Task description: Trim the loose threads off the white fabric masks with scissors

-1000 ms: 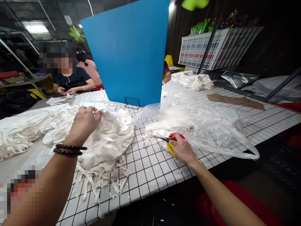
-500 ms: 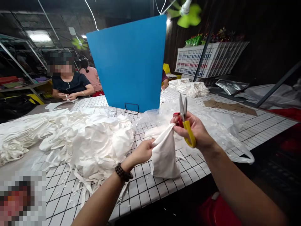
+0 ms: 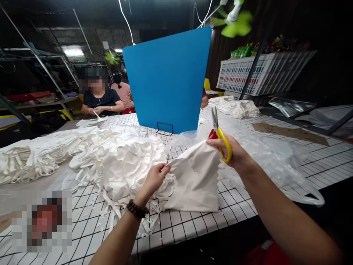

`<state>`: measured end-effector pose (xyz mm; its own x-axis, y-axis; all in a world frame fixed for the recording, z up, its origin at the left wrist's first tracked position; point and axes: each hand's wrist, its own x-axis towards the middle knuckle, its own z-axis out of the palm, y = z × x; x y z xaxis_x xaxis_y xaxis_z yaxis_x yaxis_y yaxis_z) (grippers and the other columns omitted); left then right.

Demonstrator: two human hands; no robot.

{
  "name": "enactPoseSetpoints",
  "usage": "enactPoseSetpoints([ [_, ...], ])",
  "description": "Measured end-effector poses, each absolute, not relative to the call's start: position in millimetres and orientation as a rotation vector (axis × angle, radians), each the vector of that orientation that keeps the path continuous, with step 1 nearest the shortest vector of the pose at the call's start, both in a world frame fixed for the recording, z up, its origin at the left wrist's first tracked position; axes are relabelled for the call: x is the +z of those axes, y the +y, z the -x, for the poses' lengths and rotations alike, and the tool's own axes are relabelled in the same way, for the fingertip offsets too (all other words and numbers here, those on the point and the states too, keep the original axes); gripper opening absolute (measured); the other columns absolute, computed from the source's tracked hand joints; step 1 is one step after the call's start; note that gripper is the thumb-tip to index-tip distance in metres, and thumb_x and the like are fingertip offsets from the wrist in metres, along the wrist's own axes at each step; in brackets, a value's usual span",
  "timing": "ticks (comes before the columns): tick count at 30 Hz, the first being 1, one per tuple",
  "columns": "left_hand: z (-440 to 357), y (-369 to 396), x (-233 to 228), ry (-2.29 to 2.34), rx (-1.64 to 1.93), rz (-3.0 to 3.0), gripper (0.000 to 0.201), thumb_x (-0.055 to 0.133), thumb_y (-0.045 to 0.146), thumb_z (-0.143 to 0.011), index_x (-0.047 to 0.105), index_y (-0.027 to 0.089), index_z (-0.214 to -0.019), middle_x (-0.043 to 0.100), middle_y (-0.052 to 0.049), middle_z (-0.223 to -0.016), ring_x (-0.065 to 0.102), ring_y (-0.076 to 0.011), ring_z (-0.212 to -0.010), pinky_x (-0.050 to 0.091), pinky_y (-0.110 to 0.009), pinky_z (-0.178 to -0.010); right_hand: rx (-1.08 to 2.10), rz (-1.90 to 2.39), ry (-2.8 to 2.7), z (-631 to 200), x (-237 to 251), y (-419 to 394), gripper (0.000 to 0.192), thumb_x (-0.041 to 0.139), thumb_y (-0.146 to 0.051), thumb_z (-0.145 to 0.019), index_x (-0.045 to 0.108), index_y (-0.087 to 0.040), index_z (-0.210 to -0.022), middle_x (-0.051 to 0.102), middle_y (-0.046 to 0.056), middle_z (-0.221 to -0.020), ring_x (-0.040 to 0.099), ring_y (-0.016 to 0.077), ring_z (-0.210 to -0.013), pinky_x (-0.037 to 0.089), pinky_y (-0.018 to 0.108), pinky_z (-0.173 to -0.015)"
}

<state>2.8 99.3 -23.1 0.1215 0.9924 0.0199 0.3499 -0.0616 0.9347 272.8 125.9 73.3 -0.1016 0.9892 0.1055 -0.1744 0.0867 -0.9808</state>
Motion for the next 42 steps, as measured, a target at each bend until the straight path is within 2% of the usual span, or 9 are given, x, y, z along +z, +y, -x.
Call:
enactPoseSetpoints([
  [13, -10.9, 32.3, 12.4, 1.099, 0.483, -1.539, 0.036, 0.061, 0.049, -0.082, 0.07, 0.015, -0.074, 0.069, -0.003, -0.066, 0.041, -0.0094, -0.049, 0.029, -0.021, -0.048, 0.832, 1.123, -1.284, -256.9, 70.3, 168.4, 0.034, 0.078, -0.032, -0.057, 0.053, -0.021, -0.078, 0.06, 0.001, -0.078, 0.053, 0.0141, -0.062, 0.041, 0.025, -0.054],
  [17, -60.2, 20.9, 12.8, 0.835, 0.621, -1.287, 0.042, 0.061, 0.054, -0.08, 0.07, 0.013, -0.082, 0.07, -0.006, -0.069, 0.052, -0.0102, -0.052, 0.042, -0.021, -0.054, 0.623, 1.155, -1.603, -205.4, 44.4, 184.4, 0.025, 0.072, -0.032, -0.065, 0.055, -0.022, -0.081, 0.065, 0.003, -0.084, 0.058, 0.0181, -0.072, 0.044, 0.028, -0.061],
  [21, -72.5, 25.6, 14.9, 0.869, 1.006, -1.124, 0.042, 0.066, 0.052, -0.078, 0.07, 0.011, -0.084, 0.07, -0.01, -0.081, 0.055, -0.009, -0.053, 0.046, -0.021, -0.054, 0.906, 1.189, -1.772, -195.1, 15.8, 164.7, 0.031, 0.078, -0.035, -0.061, 0.053, -0.021, -0.072, 0.065, 0.001, -0.07, 0.058, 0.0183, -0.062, 0.044, 0.028, -0.055],
  [24, -53.4, 23.3, 12.3, 0.995, 1.147, -1.13, 0.04, 0.065, 0.05, -0.08, 0.069, 0.01, -0.083, 0.065, -0.01, -0.088, 0.058, -0.0098, -0.057, 0.05, -0.022, -0.052, 1.27, 1.154, -1.61, -216.0, 2.9, 127.2, 0.037, 0.081, -0.037, -0.064, 0.052, -0.02, -0.08, 0.069, 0.006, -0.091, 0.064, 0.021, -0.077, 0.05, 0.03, -0.065],
  [27, -38.7, 14.9, 6.8, 1.141, 1.262, -1.195, 0.037, 0.064, 0.049, -0.082, 0.069, 0.012, -0.081, 0.054, -0.012, -0.113, 0.057, -0.008, -0.058, 0.051, -0.021, -0.044, 1.616, 0.988, -1.467, -228.0, -7.1, 82.5, 0.04, 0.084, -0.035, -0.066, 0.053, -0.02, -0.087, 0.068, 0.007, -0.102, 0.064, 0.0217, -0.091, 0.051, 0.033, -0.079],
  [31, -37.4, 5.8, 3.5, 1.077, 1.359, -1.184, 0.034, 0.065, 0.044, -0.082, 0.065, 0.011, -0.07, 0.039, -0.015, -0.142, 0.056, -0.0033, -0.049, 0.045, -0.02, -0.035, 1.704, 0.944, -1.336, -221.5, -22.9, 46.0, 0.046, 0.088, -0.033, -0.06, 0.05, -0.021, -0.084, 0.066, 0.002, -0.093, 0.063, 0.017, -0.079, 0.051, 0.029, -0.071],
  [35, -40.9, 6.7, 0.2, 0.843, 1.248, -1.05, 0.028, 0.064, 0.039, -0.086, 0.065, 0.013, -0.078, 0.068, -0.011, -0.095, 0.057, -0.0079, -0.048, 0.047, -0.021, -0.045, 1.447, 1.034, -1.33, -237.3, -27.5, 36.7, 0.039, 0.082, -0.035, -0.069, 0.05, -0.022, -0.087, 0.063, 0.0, -0.093, 0.057, 0.0133, -0.075, 0.046, 0.026, -0.068],
  [37, -43.7, 8.0, -2.4, 0.853, 1.186, -1.043, 0.026, 0.064, 0.038, -0.087, 0.064, 0.013, -0.08, 0.066, -0.005, -0.069, 0.059, -0.0104, -0.053, 0.048, -0.022, -0.054, 1.37, 1.073, -1.407, -253.6, -22.9, 30.2, 0.038, 0.08, -0.034, -0.072, 0.046, -0.023, -0.084, 0.058, -0.003, -0.086, 0.052, 0.0114, -0.068, 0.043, 0.024, -0.063],
  [42, -53.9, 4.9, -6.5, 0.994, 1.15, -1.22, 0.026, 0.061, 0.038, -0.089, 0.065, 0.013, -0.083, 0.061, -0.002, -0.067, 0.062, -0.0121, -0.058, 0.049, -0.024, -0.061, 1.14, 1.323, -1.811, -276.1, -4.7, 9.2, 0.037, 0.079, -0.031, -0.07, 0.046, -0.023, -0.084, 0.047, -0.006, -0.07, 0.042, 0.0122, -0.061, 0.036, 0.024, -0.056],
])
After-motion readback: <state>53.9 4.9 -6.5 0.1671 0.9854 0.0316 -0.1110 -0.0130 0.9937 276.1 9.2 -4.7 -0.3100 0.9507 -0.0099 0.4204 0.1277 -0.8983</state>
